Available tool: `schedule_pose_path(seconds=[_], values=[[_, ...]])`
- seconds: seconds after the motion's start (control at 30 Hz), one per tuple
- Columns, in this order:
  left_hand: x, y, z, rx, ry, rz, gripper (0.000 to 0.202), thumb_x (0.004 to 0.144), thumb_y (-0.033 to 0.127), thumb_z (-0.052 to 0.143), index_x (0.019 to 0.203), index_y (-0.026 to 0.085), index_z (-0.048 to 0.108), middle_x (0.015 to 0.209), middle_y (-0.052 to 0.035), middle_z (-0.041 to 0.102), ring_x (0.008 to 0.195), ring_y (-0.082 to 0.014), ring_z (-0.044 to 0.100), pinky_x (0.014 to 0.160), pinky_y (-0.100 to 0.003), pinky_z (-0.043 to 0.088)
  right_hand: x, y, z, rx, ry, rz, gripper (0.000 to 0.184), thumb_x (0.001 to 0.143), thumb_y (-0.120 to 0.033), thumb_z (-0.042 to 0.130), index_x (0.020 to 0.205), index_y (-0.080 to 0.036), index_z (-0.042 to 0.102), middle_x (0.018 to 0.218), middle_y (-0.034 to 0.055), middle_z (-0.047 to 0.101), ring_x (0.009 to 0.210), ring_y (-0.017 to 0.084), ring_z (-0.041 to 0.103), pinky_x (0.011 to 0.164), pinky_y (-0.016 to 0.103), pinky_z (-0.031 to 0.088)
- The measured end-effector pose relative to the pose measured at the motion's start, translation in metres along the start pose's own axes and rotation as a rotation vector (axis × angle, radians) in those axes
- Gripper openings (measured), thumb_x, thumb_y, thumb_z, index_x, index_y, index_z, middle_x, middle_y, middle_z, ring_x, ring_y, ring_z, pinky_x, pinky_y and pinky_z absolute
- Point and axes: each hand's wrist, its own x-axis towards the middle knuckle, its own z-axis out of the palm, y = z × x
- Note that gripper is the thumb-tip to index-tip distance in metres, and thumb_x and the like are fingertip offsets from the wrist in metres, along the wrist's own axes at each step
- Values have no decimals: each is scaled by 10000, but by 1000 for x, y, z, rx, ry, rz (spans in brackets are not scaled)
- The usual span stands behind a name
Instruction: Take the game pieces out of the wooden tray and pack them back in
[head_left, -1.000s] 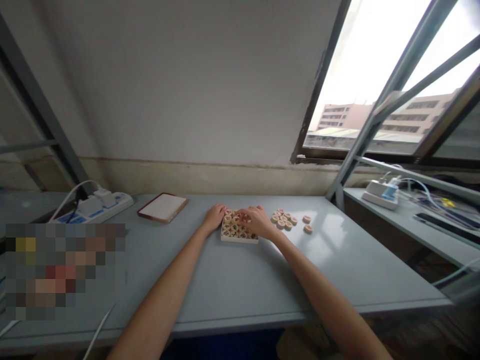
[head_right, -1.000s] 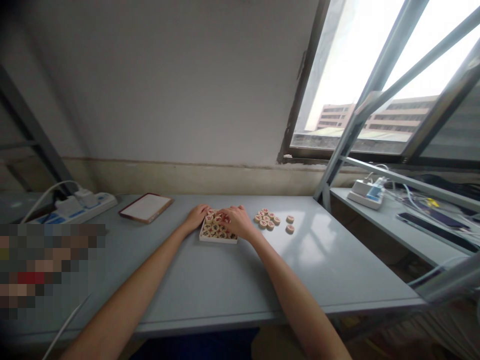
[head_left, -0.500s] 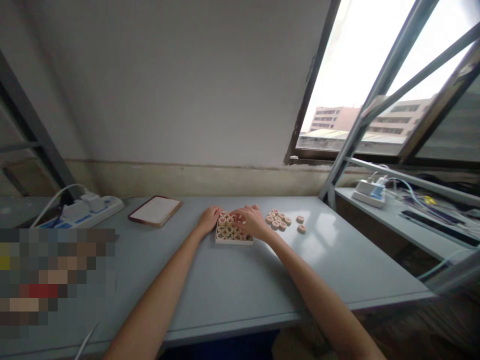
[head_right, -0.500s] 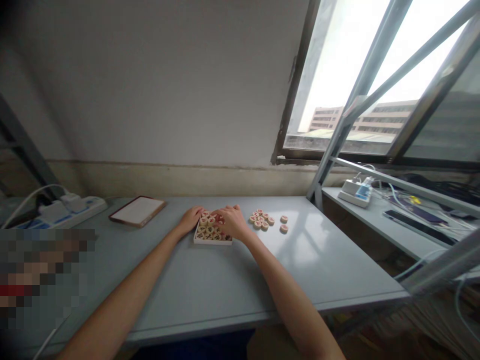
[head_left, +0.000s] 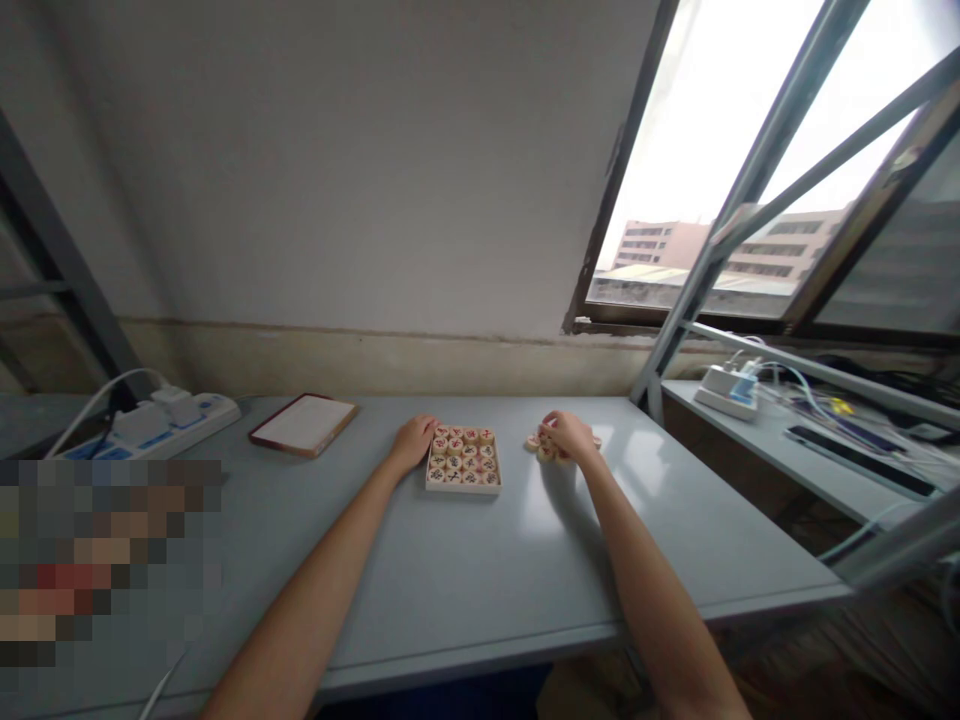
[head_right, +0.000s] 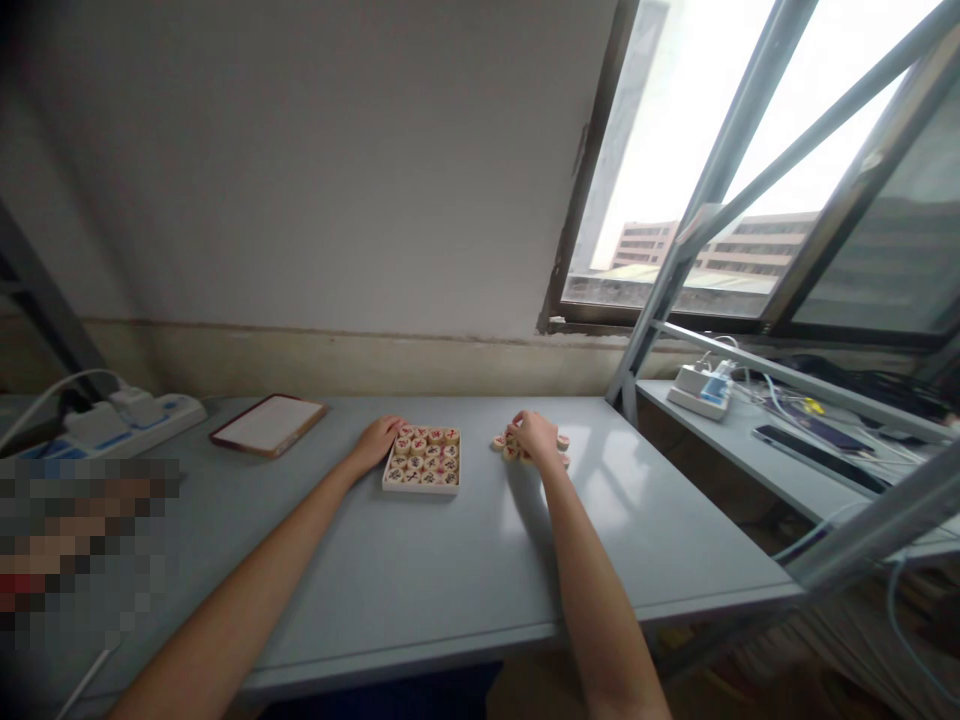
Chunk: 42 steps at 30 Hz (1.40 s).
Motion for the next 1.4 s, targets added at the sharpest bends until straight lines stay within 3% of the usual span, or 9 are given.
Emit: schedule_pose_path(seconds=[0.1,0.2,0.3,0.4,0.77,0.97,1.1,1.23,1.4], values=[[0,1,0,13,-11,-14,295,839,242,310,814,165,594,908,-64,607,877,-155,521,787,-247,382,1,-4,2,49,-13,-67,251,745,-392,498,815,-197,640,805,90,644,742,211,585,605,280,391],[0,0,0,7,-13,-11,296,840,248,312,804,164,593,898,-64,605,868,-155,525,780,-242,384,1,-12,6,178,-63,-241,325,752,-463,494,858,-188,631,761,74,644,695,178,583,600,256,410],[0,-1,1,-4,-2,-8,293,837,253,319,794,159,593,881,-68,608,850,-155,530,772,-243,387,1,-19,12,253,-133,-396,289,711,-408,576,915,-206,608,802,44,640,709,151,577,620,229,419],[0,-2,2,-10,6,1,293,836,250,321,797,156,595,887,-73,610,847,-155,529,770,-245,387,0,-25,16,225,-141,-409,241,708,-363,591,884,-200,614,795,44,635,697,150,571,618,230,413],[0,1,0,-8,0,-16,276,829,235,331,805,169,598,908,-63,611,874,-153,525,792,-244,384,-18,-46,4,4,36,-472,316,749,-500,506,864,-241,647,848,50,624,731,174,559,669,270,357],[-1,0,0,20,11,15,301,837,245,312,806,153,597,890,-72,608,854,-153,530,759,-231,386,-16,-53,-5,195,148,-440,344,745,-526,495,833,-226,640,815,39,623,721,170,548,659,270,367],[0,-2,1,28,7,22,307,840,246,306,805,152,596,893,-72,607,862,-154,529,768,-235,383,-20,-65,-11,438,47,-553,344,759,-507,485,906,-224,612,806,14,617,642,127,520,585,232,375],[0,-1,1,43,9,11,305,841,262,311,807,160,596,884,-66,605,849,-152,527,759,-232,384,-30,-79,-6,314,-55,-739,286,711,-434,590,899,-222,628,779,17,615,663,131,516,614,235,366],[-1,0,0,53,1,10,305,840,262,313,809,157,597,881,-65,606,844,-155,523,759,-237,382,-36,-84,-1,232,-23,-808,291,700,-424,614,921,-235,631,834,19,622,726,134,535,711,259,346]])
